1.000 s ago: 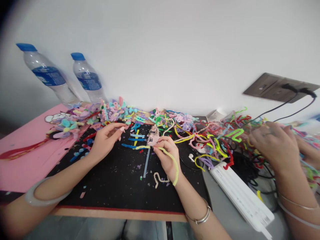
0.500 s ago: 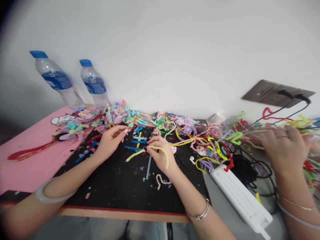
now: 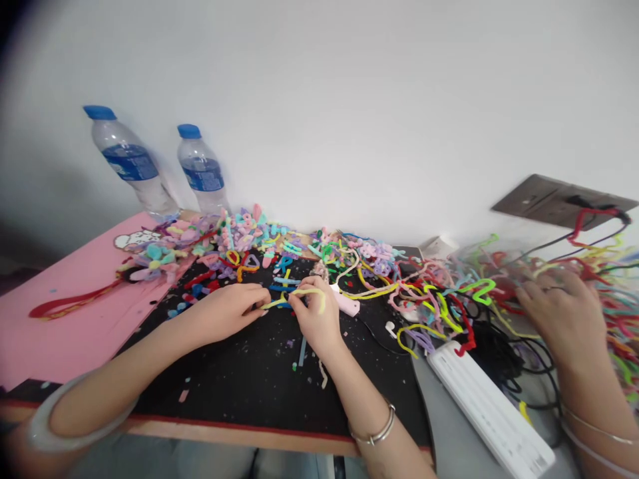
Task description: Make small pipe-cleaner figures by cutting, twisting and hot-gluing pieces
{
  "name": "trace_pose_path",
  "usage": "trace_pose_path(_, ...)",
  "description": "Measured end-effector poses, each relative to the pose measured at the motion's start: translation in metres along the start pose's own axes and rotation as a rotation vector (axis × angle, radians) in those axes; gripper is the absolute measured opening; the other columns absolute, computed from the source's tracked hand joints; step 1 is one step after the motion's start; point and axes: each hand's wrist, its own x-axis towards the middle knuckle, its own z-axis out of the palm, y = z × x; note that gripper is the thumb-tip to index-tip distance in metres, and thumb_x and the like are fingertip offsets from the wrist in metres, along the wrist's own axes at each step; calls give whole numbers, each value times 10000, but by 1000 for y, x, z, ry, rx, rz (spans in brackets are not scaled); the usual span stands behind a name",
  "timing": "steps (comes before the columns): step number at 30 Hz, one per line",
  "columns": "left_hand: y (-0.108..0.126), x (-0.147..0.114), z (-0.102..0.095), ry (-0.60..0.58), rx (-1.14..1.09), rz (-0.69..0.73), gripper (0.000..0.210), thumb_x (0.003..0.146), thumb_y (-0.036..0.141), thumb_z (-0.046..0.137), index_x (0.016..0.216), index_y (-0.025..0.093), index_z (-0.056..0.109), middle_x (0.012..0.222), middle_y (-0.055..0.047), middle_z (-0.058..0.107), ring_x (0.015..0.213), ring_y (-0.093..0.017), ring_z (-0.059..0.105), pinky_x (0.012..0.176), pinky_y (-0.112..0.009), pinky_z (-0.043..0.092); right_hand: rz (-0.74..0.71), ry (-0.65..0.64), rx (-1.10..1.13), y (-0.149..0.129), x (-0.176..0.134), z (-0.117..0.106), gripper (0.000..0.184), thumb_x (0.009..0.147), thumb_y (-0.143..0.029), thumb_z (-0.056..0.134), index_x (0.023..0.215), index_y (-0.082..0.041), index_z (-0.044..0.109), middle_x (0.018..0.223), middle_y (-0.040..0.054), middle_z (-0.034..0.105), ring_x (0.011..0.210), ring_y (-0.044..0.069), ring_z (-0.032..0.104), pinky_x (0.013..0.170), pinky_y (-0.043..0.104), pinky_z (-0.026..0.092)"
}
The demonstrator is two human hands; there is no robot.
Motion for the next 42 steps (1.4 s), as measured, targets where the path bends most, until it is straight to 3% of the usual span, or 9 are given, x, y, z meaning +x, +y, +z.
trace_pose_path(6, -2, -11, 1, 12, -75, -40, 130, 823, 117, 454, 805, 186, 563, 788, -17, 586, 700, -159, 558, 571, -226, 370, -112, -2, -179, -3, -5, 1, 75, 762, -176, 614, 696, -200, 641, 883, 56, 565, 816, 216, 535, 731, 355, 423)
trace_pose_path(13, -9, -23, 12, 89, -61, 24, 262, 881, 114, 401, 971, 204, 630, 897, -37, 607, 847, -168, 574, 729, -254, 444, -214, -13, -280, -2, -6, 3, 109, 796, -163, 570, 728, -203, 646, 939, 80, 558, 857, 236, 522, 734, 373, 433)
trace_pose_path(18, -13, -30, 29, 132, 49, 45, 257, 896, 134, 411, 1019, 190, 629, 968, -57, 601, 877, -177, 561, 763, -278, 461, -205, -15, -286, -2, -6, 6, 63, 796, -165, 585, 757, -202, 619, 940, 73, 557, 876, 233, 522, 751, 361, 434)
trace_pose_path(22, -13, -35, 37, 167, 133, 49, 248, 903, 139, 401, 983, 178, 632, 902, -61, 587, 840, -177, 548, 725, -280, 460, -209, 0, -260, -2, -6, 7, 51, 783, -157, 598, 764, -205, 600, 926, 66, 567, 875, 232, 523, 760, 361, 432)
trace_pose_path(31, -7, -36, 37, 195, 212, 23, 235, 894, 133, 414, 919, 164, 645, 785, -47, 549, 769, -171, 524, 654, -267, 440, -224, 0, -268, -6, -4, 7, 120, 819, -142, 526, 748, -208, 596, 936, 69, 580, 848, 227, 526, 745, 359, 430)
trace_pose_path(42, -8, -36, 38, 143, 147, 56, 253, 909, 161, 411, 1021, 149, 638, 853, -63, 574, 815, -178, 531, 712, -285, 465, -226, 9, -280, -2, -3, 7, 144, 826, -186, 550, 690, -205, 594, 909, 65, 574, 811, 218, 511, 718, 351, 419)
